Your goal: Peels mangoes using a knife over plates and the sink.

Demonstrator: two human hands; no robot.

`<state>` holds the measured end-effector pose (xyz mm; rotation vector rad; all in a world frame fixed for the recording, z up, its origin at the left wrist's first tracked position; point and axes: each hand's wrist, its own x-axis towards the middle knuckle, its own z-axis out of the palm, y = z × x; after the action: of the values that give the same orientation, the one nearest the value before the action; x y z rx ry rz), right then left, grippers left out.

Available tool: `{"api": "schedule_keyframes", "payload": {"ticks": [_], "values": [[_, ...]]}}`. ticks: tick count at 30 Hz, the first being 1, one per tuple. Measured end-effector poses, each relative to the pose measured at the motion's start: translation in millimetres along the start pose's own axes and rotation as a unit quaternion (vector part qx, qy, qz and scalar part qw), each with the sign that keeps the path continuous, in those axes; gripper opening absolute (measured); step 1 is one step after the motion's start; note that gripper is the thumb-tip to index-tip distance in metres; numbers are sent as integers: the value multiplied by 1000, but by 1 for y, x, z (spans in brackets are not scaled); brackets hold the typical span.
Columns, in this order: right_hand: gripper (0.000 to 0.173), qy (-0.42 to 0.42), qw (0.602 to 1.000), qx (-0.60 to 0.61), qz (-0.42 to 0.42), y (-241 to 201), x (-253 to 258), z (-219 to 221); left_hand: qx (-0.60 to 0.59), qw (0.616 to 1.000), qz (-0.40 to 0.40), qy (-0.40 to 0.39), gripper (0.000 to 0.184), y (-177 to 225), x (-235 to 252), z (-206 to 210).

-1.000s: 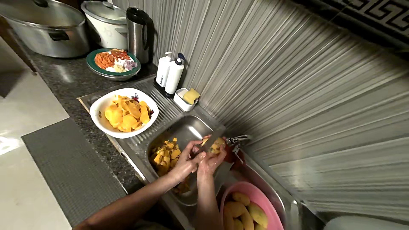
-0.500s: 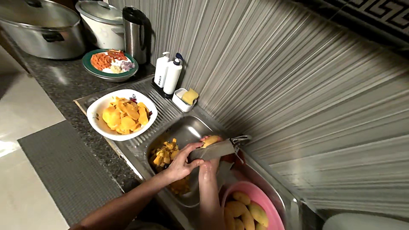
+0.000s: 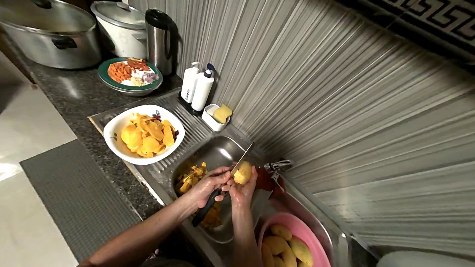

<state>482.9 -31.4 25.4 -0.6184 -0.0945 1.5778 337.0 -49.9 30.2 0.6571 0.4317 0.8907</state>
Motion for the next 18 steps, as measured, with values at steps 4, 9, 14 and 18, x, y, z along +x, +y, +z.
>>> {"api": "schedule_keyframes", "payload": {"ticks": [4,9,14,18], "values": [[49,30,998,-49,39,-8,-3,-5,146,988,42,-2,32,-1,-7,1],[42,-72,977,-171,108,-19,-5,-21,288,955,34,-56,37,-11,-15,0],[32,-74,967,-223,100,-20,-10,-26,258,965,18,-49,36,0,-19,-8],[53,-132,970,-152,138,-25,-11,-37,168,983,17,71,33,5,-12,-34]]}}
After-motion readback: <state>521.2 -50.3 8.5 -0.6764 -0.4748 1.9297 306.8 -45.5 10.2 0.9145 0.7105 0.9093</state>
